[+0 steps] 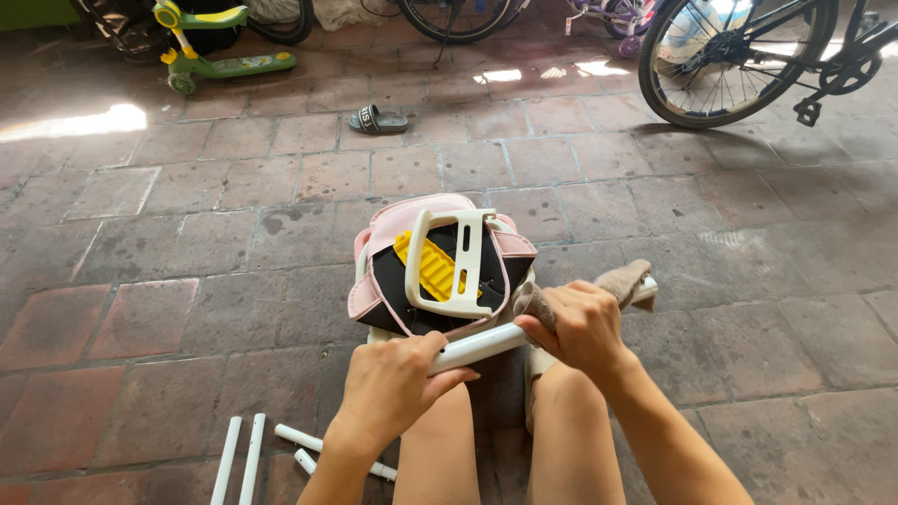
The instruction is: The person sits on a tiled floor and wipes several white plastic furniture components with a brown cloth. They clean a frame piece and multiple cylindrical legs one by one, placing each cleaned item into a pink and black bag.
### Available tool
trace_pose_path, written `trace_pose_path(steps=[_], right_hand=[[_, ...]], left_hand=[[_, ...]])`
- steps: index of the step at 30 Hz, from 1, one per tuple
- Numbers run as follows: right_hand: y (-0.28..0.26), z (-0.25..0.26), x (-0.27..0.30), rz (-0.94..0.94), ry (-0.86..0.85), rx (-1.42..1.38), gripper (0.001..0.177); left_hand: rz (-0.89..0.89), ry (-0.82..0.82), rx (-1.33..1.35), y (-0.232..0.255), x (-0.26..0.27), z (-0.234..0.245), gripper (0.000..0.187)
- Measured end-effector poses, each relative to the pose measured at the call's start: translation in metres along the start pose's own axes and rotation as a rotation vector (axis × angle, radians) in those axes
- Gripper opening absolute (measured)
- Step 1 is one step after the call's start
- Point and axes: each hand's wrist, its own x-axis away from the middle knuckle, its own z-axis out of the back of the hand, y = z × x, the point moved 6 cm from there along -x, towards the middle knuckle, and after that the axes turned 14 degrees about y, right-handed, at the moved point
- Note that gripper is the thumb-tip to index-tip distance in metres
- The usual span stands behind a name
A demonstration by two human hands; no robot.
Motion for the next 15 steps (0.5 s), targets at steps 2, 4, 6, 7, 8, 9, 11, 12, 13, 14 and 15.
trace_pose_path(steps=[2,4,6,7,8,9,11,12,13,14,15], right_hand=[[0.013,0.004,-0.002,0.038,0.034,0.010,0.050],[0.030,0.008,-0.001,0.084,0.078,0.028,0.050],[0.046,0.012,0.002,0.145,0.140,0.047,0.053],[0.057,0.015,0.003,0.121,0.190,0.052,0.052],[0.068,0.017,0.005,0.097,0.240,0.057,0.052],[0.078,0.020,0.005,0.077,0.288,0.063,0.053],[0.118,0.032,0.008,-0.309,0.400,0.140,0.056],[0.134,0.037,0.013,-0.534,0.569,-0.053,0.052],[0.147,0.037,0.020,-0.762,0.733,-0.254,0.052],[0.155,0.031,0.028,-0.990,0.891,-0.462,0.054],[0.155,0.015,0.036,-1.243,0.915,-0.695,0.055]], left_hand=[[0.030,0.010,0.010,-0.004,0.002,0.004,0.050],[0.069,0.019,0.008,-0.012,0.005,0.009,0.050],[0.098,0.018,0.046,-0.020,0.010,0.011,0.049],[0.115,0.018,0.065,-0.023,0.013,0.011,0.048],[0.187,-0.015,0.119,-0.031,0.016,0.010,0.047],[0.259,-0.045,0.177,-0.038,0.020,0.007,0.046],[0.374,-0.073,0.270,-0.051,0.029,-0.001,0.044],[0.416,-0.070,0.306,-0.056,0.032,-0.007,0.043],[0.460,-0.069,0.338,-0.062,0.036,-0.012,0.042],[0.505,-0.047,0.576,-0.061,0.036,-0.023,0.040],[0.549,-0.024,0.816,-0.057,0.034,-0.039,0.040]])
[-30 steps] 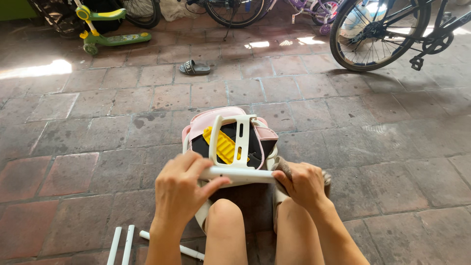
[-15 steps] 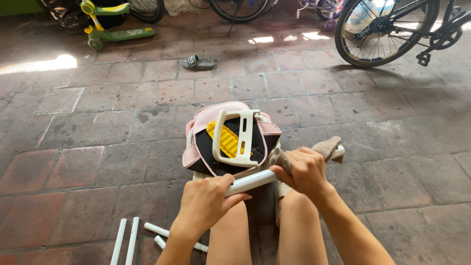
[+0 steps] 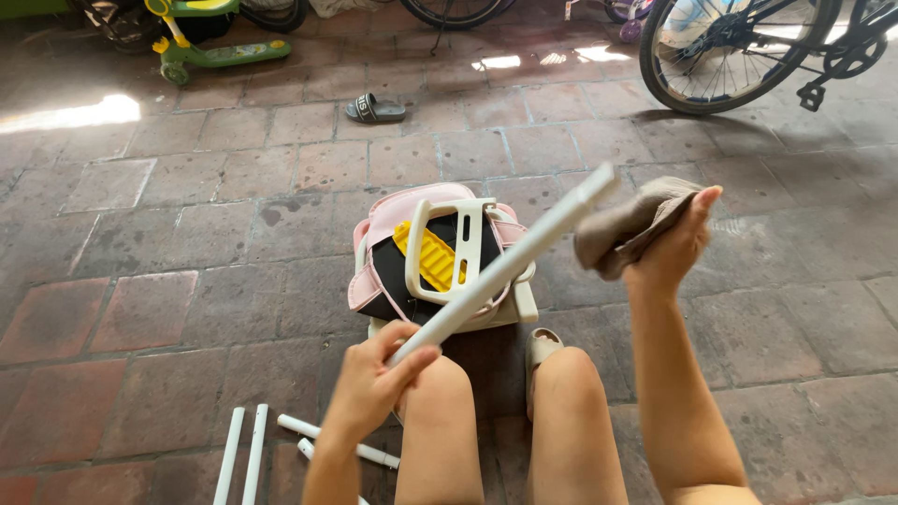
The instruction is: The person sits on a tiled floor and wipes several white plastic furniture components with a brown cloth. They clean a frame piece and multiple cylindrical legs one by one, placing each cleaned item into a pink and black bag.
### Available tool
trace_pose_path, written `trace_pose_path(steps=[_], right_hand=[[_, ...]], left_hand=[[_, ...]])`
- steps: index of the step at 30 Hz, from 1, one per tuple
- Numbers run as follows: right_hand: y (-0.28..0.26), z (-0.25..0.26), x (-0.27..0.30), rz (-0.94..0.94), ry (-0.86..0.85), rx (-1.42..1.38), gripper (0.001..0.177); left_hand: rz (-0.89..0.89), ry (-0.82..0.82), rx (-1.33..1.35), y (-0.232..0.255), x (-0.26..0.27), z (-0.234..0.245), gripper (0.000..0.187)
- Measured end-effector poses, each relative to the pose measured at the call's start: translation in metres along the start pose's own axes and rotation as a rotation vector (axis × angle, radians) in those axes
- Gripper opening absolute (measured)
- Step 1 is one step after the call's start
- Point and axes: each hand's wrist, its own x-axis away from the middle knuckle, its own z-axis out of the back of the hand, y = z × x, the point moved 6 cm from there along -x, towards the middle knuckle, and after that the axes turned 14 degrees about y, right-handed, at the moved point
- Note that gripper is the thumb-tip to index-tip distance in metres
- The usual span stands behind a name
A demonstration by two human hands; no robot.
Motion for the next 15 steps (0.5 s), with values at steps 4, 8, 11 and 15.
trace_pose_path(steps=[4,8,11,15], right_hand=[[0.038,-0.033,0.077,-0.605,-0.303,-0.220,0.078],[0.062,-0.043,0.157,-0.599,-0.513,-0.088,0.077],[0.065,-0.047,0.156,-0.417,-0.526,0.016,0.066],[0.056,-0.047,0.103,-0.389,-0.316,0.049,0.058]], left_hand=[[0.158,-0.096,0.525,-0.024,-0.010,-0.060,0.044],[0.286,-0.064,0.626,-0.031,-0.022,-0.104,0.048],[0.265,-0.098,0.600,-0.027,-0.016,-0.112,0.048],[0.306,-0.207,0.521,-0.031,0.006,-0.110,0.048]])
